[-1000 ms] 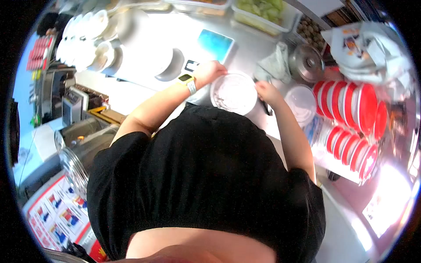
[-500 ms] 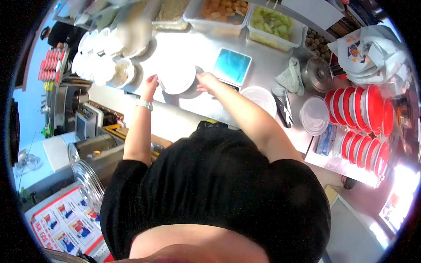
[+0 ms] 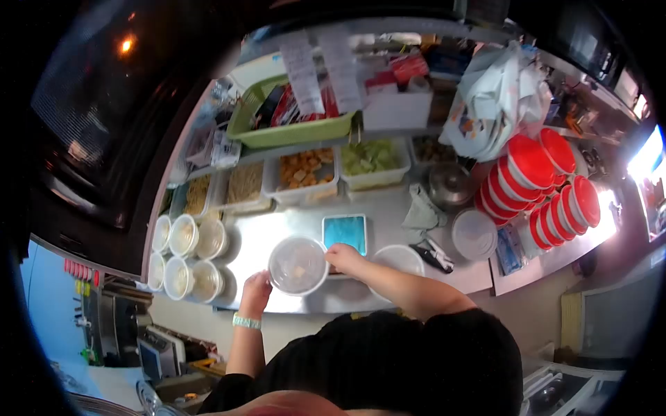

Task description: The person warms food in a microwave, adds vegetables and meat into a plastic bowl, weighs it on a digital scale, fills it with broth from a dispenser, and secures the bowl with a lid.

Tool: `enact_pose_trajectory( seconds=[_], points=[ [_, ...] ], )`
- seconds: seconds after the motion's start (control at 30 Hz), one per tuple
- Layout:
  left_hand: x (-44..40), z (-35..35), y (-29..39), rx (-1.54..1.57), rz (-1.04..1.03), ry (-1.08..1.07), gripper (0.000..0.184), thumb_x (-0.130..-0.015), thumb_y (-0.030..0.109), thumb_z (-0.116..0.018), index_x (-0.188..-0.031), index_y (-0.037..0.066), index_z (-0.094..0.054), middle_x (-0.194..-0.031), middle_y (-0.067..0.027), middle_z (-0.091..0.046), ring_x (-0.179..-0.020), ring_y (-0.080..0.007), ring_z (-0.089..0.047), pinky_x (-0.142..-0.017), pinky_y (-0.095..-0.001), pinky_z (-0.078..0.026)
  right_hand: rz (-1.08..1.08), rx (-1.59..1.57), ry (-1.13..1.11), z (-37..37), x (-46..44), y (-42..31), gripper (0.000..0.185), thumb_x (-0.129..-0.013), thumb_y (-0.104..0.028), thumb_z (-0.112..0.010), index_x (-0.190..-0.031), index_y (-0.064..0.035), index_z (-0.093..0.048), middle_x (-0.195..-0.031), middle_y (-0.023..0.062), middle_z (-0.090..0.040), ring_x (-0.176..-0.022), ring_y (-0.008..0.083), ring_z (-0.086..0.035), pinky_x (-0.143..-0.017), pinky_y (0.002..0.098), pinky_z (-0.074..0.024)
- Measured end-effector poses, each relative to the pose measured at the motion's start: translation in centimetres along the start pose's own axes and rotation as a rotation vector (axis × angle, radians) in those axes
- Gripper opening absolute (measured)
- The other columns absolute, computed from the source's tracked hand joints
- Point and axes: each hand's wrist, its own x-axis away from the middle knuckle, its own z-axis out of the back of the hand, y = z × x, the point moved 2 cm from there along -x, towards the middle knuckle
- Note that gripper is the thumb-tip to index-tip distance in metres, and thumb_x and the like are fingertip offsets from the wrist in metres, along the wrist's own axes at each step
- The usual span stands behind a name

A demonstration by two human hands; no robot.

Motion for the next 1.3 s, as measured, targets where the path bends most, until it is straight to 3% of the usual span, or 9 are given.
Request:
enact_pose_trajectory(
  seconds=[0.3,0.33,0.47,0.5,0.7,0.8,1.07,1.17,1.3],
  points=[
    [1.3,-23.0,19.6,0.046,-0.714,-0.413,0.012,-0.090,0.009,-0.058,-0.096,0.000,-0.063,-0.077,-0.0004,-0.058,-0.065,-0.0077,-0.050,-0.057,-0.0206,-0.041,0.281,0.489,0.338,17.6,15.6,-30.3,0.024,-0.090,-0.023,-0.052,-0.086,-0.0016,-0.062,-0.075,0.0071,-0.063,-0.065,0.0168,-0.062,-0.058,0.0314,-0.0514],
    [2.8,-26.3,23.0,0.378,-0.475,-0.445,0.011,-0.091,0.007,-0.057,-0.096,-0.001,-0.063,-0.084,-0.0027,-0.061,-0.070,-0.0094,-0.055,-0.062,-0.0210,-0.045,0.367,0.779,0.345,20.5,15.0,-33.9,0.025,-0.090,-0.024,-0.052,-0.089,-0.0024,-0.064,-0.078,0.0070,-0.064,-0.068,0.0170,-0.063,-0.060,0.0315,-0.0538],
    [4.1,-33.8,35.7,0.336,-0.717,-0.360,0.011,-0.087,0.008,-0.064,-0.095,0.000,-0.064,-0.094,-0.0094,-0.065,-0.082,-0.0160,-0.062,-0.067,-0.0237,-0.055,0.570,0.523,0.573,23.5,18.8,-46.2,0.022,-0.083,-0.031,-0.064,-0.081,-0.0092,-0.063,-0.061,-0.0041,-0.051,-0.052,0.0042,-0.052,-0.046,0.0200,-0.0476],
    [4.6,-35.0,38.8,0.253,-0.740,-0.326,0.011,-0.087,0.007,-0.065,-0.096,0.000,-0.063,-0.094,-0.0098,-0.064,-0.082,-0.0169,-0.063,-0.065,-0.0239,-0.056,0.508,0.315,0.525,26.6,16.3,-50.3,0.017,-0.088,-0.017,-0.050,-0.079,-0.0058,-0.059,-0.072,0.0049,-0.062,-0.066,0.0145,-0.063,-0.060,0.0303,-0.0559],
    [0.3,-38.5,50.4,0.300,-0.767,-0.419,0.020,-0.094,0.014,-0.055,-0.075,0.006,-0.056,-0.059,0.0002,-0.058,-0.046,-0.0108,-0.057,-0.042,-0.0173,-0.050,0.436,0.214,0.468,28.0,11.4,-60.4,0.020,-0.084,-0.015,-0.049,-0.065,-0.0104,-0.052,-0.054,-0.0004,-0.052,-0.037,0.0065,-0.043,-0.032,0.0192,-0.0390],
    [-7.0,-37.8,54.3,0.126,-0.897,-0.379,0.010,-0.084,0.010,-0.069,-0.090,0.004,-0.064,-0.083,-0.0050,-0.066,-0.071,-0.0141,-0.065,-0.060,-0.0210,-0.057,0.400,0.202,0.495,27.7,7.2,-60.5,0.027,-0.085,-0.013,-0.045,-0.058,-0.0108,-0.048,-0.047,-0.0018,-0.044,-0.031,0.0060,-0.035,-0.028,0.0184,-0.0310],
    [-9.9,-40.1,52.1,0.303,-0.727,-0.172,0.017,-0.093,0.009,-0.052,-0.103,-0.003,-0.057,-0.104,-0.0147,-0.059,-0.094,-0.0232,-0.060,-0.076,-0.0354,-0.058,0.682,-0.042,0.638,31.8,-4.1,-61.0,0.022,-0.086,-0.019,-0.056,-0.067,-0.0098,-0.051,-0.052,-0.0002,-0.044,-0.037,0.0067,-0.036,-0.034,0.0187,-0.0279],
    [-4.6,-41.7,49.0,0.384,-0.905,-0.122,0.041,-0.097,0.017,-0.040,-0.133,-0.002,-0.040,-0.140,-0.0170,-0.038,-0.133,-0.0274,-0.032,-0.113,-0.0434,-0.028,0.698,-0.027,0.506,31.7,-3.4,-60.6,0.020,-0.083,-0.011,-0.058,-0.066,-0.0080,-0.048,-0.054,0.0032,-0.044,-0.039,0.0105,-0.039,-0.037,0.0234,-0.0319],
    [-0.5,-40.8,38.5,0.748,-1.221,-0.446,0.051,-0.096,0.017,-0.045,-0.140,-0.005,-0.032,-0.149,-0.0162,-0.030,-0.141,-0.0283,-0.022,-0.117,-0.0399,-0.020,0.715,-0.227,0.528,32.7,-7.1,-61.6,0.008,-0.091,-0.010,-0.045,-0.087,-0.0055,-0.052,-0.071,0.0050,-0.049,-0.057,0.0128,-0.051,-0.047,0.0265,-0.0463]
  ],
)
